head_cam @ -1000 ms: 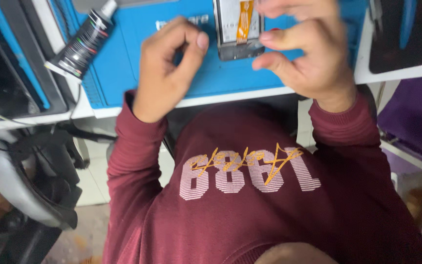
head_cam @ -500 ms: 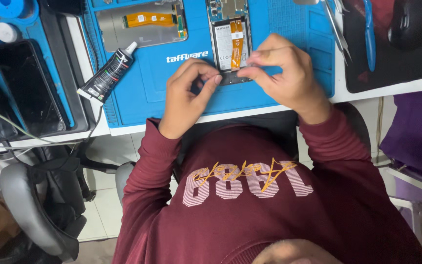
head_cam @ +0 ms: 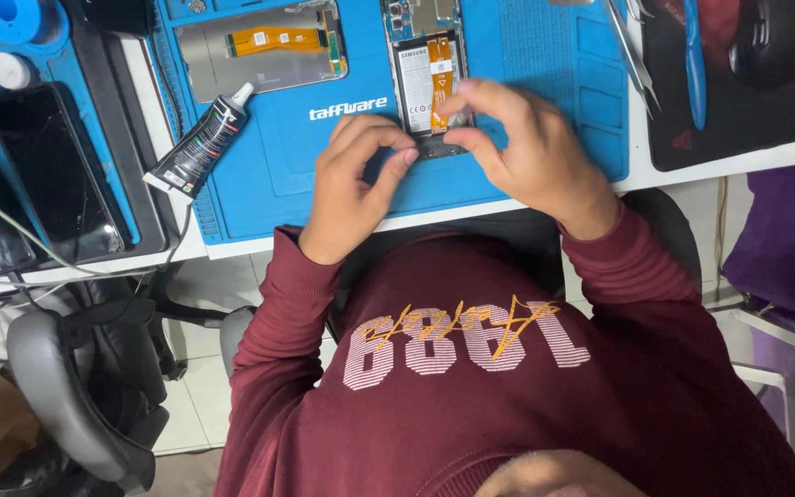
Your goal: The person works on a disassembled smartphone placed on a blue anti-static mat. They use a screwdriver and tweezers to manipulate internal components, including the battery and ribbon cables, and reposition parts within the phone chassis.
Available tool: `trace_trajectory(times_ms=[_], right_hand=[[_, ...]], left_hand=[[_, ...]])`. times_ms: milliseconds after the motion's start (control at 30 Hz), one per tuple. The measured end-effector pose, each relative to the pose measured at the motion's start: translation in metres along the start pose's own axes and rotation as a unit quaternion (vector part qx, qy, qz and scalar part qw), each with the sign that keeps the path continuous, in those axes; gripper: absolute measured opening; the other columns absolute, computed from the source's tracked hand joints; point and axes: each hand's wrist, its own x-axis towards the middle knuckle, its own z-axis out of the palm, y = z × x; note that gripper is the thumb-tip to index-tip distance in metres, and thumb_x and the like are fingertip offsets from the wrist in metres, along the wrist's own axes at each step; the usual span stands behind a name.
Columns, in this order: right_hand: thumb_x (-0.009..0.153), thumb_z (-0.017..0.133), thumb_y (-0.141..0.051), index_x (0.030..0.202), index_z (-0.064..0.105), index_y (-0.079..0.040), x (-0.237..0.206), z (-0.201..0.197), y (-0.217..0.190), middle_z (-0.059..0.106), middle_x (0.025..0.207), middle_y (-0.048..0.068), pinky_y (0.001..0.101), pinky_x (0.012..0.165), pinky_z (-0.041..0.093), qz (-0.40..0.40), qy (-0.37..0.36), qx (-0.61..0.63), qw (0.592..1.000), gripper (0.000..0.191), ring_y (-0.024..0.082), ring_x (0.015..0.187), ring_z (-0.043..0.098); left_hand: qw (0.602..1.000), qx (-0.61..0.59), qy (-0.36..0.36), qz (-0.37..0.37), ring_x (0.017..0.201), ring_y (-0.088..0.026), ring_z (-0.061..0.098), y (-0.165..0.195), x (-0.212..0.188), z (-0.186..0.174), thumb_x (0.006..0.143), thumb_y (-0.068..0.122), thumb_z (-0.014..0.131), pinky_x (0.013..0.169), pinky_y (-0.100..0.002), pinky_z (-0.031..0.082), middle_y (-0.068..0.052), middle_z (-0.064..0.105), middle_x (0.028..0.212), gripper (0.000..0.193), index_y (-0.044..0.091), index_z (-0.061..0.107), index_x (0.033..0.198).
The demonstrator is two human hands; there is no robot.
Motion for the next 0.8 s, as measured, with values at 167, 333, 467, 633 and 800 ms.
trace_trajectory(times_ms=[167,333,467,633,800], right_hand=[[0.11,0.063,0.011,0.155,0.009,-0.017,-0.007,0.004,-0.003,0.069,0.111,0.02,0.0346,0.092,0.061,0.078,0.022,0.1,0.992,0.075,0.026,0.096,0.076],[0.113,0.054,0.009,0.157,-0.009,-0.026,-0.013,0.01,-0.008,0.064,0.117,0.025,0.0418,0.093,0.068,0.103,0.068,0.206,0.971,0.084,0.032,0.096,0.077],[0.113,0.052,0.007,0.157,-0.009,-0.028,-0.012,0.008,-0.009,0.062,0.115,0.026,0.0455,0.093,0.067,0.109,0.088,0.227,0.964,0.083,0.035,0.095,0.077],[0.112,0.052,0.007,0.156,-0.007,-0.028,-0.007,0.008,-0.011,0.062,0.117,0.027,0.0461,0.092,0.069,0.107,0.088,0.225,0.964,0.082,0.037,0.095,0.077],[0.111,0.051,0.009,0.155,-0.006,-0.027,-0.01,0.01,-0.009,0.062,0.117,0.026,0.0445,0.091,0.068,0.091,0.081,0.207,0.971,0.081,0.035,0.094,0.077]], left_hand=[[1.0,0.006,-0.002,-0.005,0.101,-0.027,0.064,0.002,0.001,0.007,0.098,0.006,0.073,0.092,-0.036,0.051,-0.008,0.07,0.103,0.006,0.004,0.072,0.104],[0.999,-0.041,0.001,-0.032,0.101,-0.024,0.065,0.004,0.002,0.015,0.098,0.007,0.074,0.092,-0.034,0.052,-0.008,0.071,0.104,0.007,0.003,0.071,0.103],[0.997,-0.059,0.008,-0.052,0.097,-0.021,0.065,0.005,0.003,0.016,0.096,0.006,0.077,0.09,-0.032,0.052,-0.007,0.071,0.102,0.009,0.003,0.071,0.101],[0.994,-0.087,0.005,-0.059,0.094,-0.019,0.065,0.008,0.005,0.018,0.096,0.005,0.077,0.087,-0.03,0.053,-0.007,0.071,0.102,0.009,0.002,0.07,0.102],[0.994,-0.093,0.009,-0.064,0.093,-0.019,0.065,0.006,0.004,0.022,0.097,0.003,0.076,0.087,-0.03,0.053,-0.007,0.07,0.103,0.009,0.001,0.069,0.103]])
